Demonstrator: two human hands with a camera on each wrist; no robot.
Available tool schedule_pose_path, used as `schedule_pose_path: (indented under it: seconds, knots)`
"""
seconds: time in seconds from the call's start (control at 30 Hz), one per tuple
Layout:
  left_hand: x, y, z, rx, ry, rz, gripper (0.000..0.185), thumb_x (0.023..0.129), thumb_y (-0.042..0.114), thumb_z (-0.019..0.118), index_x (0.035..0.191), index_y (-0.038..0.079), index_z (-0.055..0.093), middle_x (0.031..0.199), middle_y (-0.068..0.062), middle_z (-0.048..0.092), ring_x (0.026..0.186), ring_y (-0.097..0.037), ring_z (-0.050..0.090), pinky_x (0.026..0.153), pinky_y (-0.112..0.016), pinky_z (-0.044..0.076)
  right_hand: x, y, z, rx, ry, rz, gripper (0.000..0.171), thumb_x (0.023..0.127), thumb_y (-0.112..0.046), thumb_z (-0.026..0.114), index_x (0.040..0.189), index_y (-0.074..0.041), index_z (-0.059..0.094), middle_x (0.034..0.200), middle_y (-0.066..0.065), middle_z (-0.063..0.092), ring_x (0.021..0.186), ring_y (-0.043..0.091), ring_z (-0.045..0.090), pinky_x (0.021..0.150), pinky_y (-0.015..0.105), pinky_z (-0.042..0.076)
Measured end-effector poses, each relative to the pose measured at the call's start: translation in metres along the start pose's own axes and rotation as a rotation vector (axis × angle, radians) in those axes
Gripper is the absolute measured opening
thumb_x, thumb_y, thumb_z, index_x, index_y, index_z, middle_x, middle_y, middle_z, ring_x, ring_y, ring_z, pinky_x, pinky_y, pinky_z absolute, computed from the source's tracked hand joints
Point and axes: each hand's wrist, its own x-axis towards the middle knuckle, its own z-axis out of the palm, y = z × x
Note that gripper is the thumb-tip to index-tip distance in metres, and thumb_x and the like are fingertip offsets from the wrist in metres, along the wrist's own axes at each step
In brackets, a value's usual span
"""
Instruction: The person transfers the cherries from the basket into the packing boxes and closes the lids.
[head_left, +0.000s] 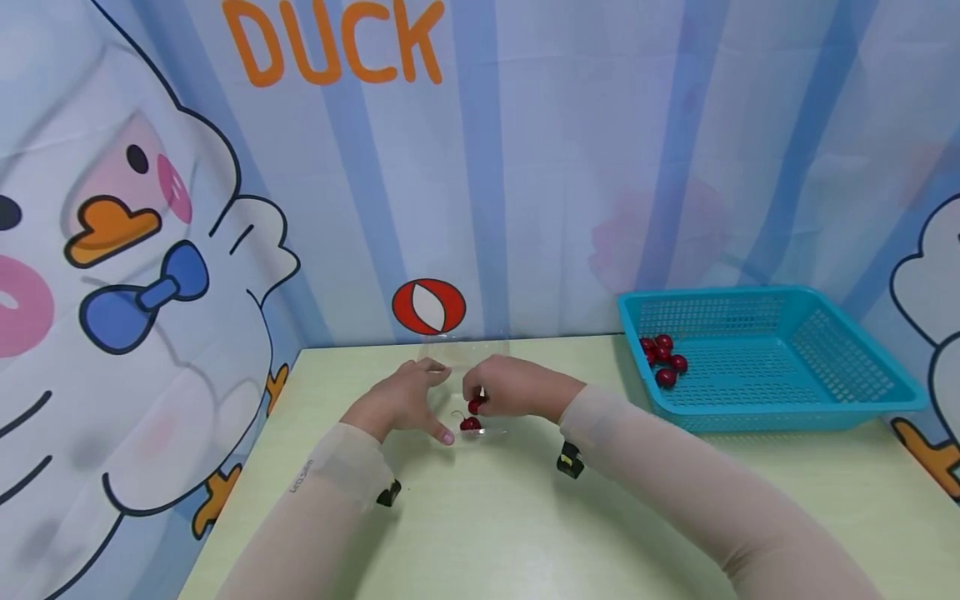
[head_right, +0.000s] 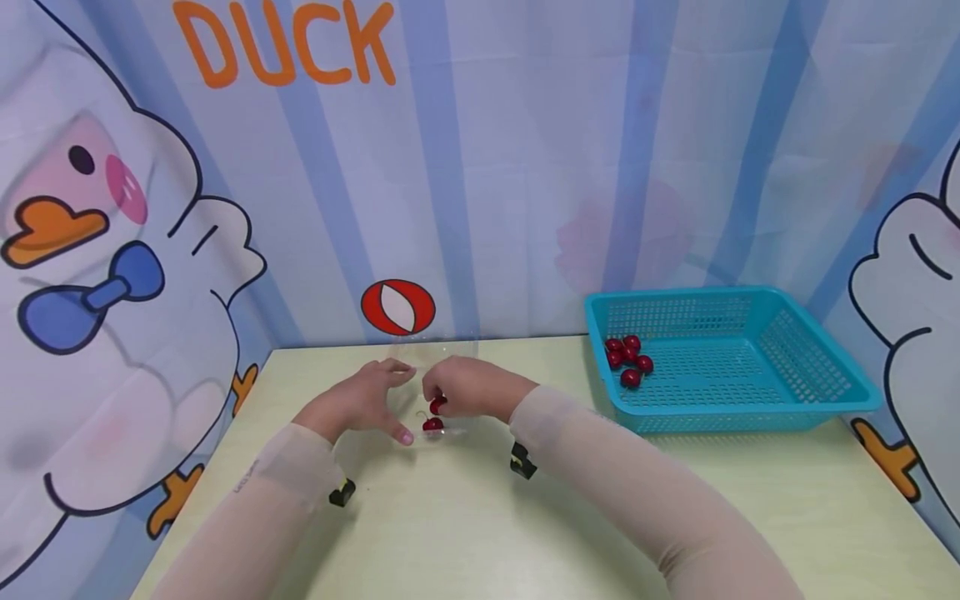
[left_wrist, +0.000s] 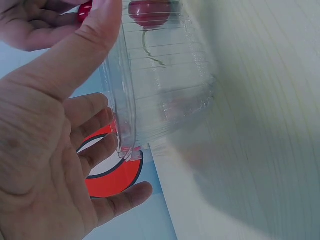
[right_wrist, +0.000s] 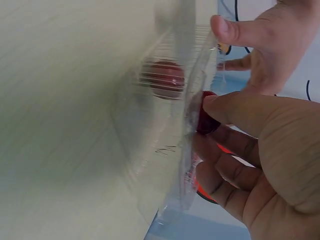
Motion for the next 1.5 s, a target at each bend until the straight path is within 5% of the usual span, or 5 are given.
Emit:
schedule_pose_path:
  seconds: [0.27,0.6,0.77,1.07,1.5]
  knots:
    - [-0.001,0.004,0.0,-0.013,0.004,-0.006,0.12,0.073,0.045,0.109,0.175,0.026,0.048,0.181,-0.002,0.041,0.17,-0.036,0.034,0.125,-0.066,0.052,0.005,-0.002,0.013,-0.129,-0.067,0.033,0.004,0.103,-0.012,0.085,0.101,-0.015,0.086,0.093,-0.006,0.081,0.083,0.01,0.069,0.088,0.031,0.065]
    - [-0.002,0.004,-0.002,-0.004,-0.005,0.005,0.121,0.073,0.046,0.109,0.174,0.023,0.048,0.181,-0.003,0.042,0.168,-0.036,0.036,0.126,-0.067,0.051,0.002,-0.008,0.006,-0.121,-0.093,0.074,0.022,0.109,-0.018,0.079,0.129,-0.012,0.084,0.118,-0.001,0.083,0.104,0.015,0.074,0.104,0.038,0.066]
    - [-0.001,0.002,0.0,0.0,-0.005,-0.012,0.121,0.073,0.045,0.109,0.175,0.022,0.048,0.182,-0.004,0.04,0.169,-0.037,0.034,0.126,-0.069,0.05,-0.013,-0.004,-0.015,-0.097,-0.063,0.031,0.023,0.111,-0.017,0.074,0.131,-0.01,0.083,0.124,0.003,0.084,0.112,0.019,0.079,0.106,0.04,0.066]
    - [-0.003,0.0,0.0,-0.009,-0.001,-0.012,0.12,0.075,0.043,0.108,0.176,0.022,0.046,0.183,-0.005,0.038,0.17,-0.038,0.033,0.126,-0.071,0.049,-0.058,0.031,-0.073,-0.062,0.013,0.091,0.03,0.114,-0.017,0.067,0.139,-0.005,0.079,0.137,0.013,0.081,0.124,0.028,0.079,0.109,0.045,0.066]
    - [0.0,0.0,0.001,-0.02,-0.002,0.019,0.12,0.075,0.043,0.108,0.176,0.02,0.046,0.184,-0.005,0.037,0.171,-0.039,0.031,0.128,-0.07,0.047,-0.125,0.115,-0.122,0.065,0.181,0.398,0.034,0.116,-0.021,0.066,0.142,0.0,0.074,0.14,0.022,0.076,0.128,0.04,0.074,0.108,0.06,0.063]
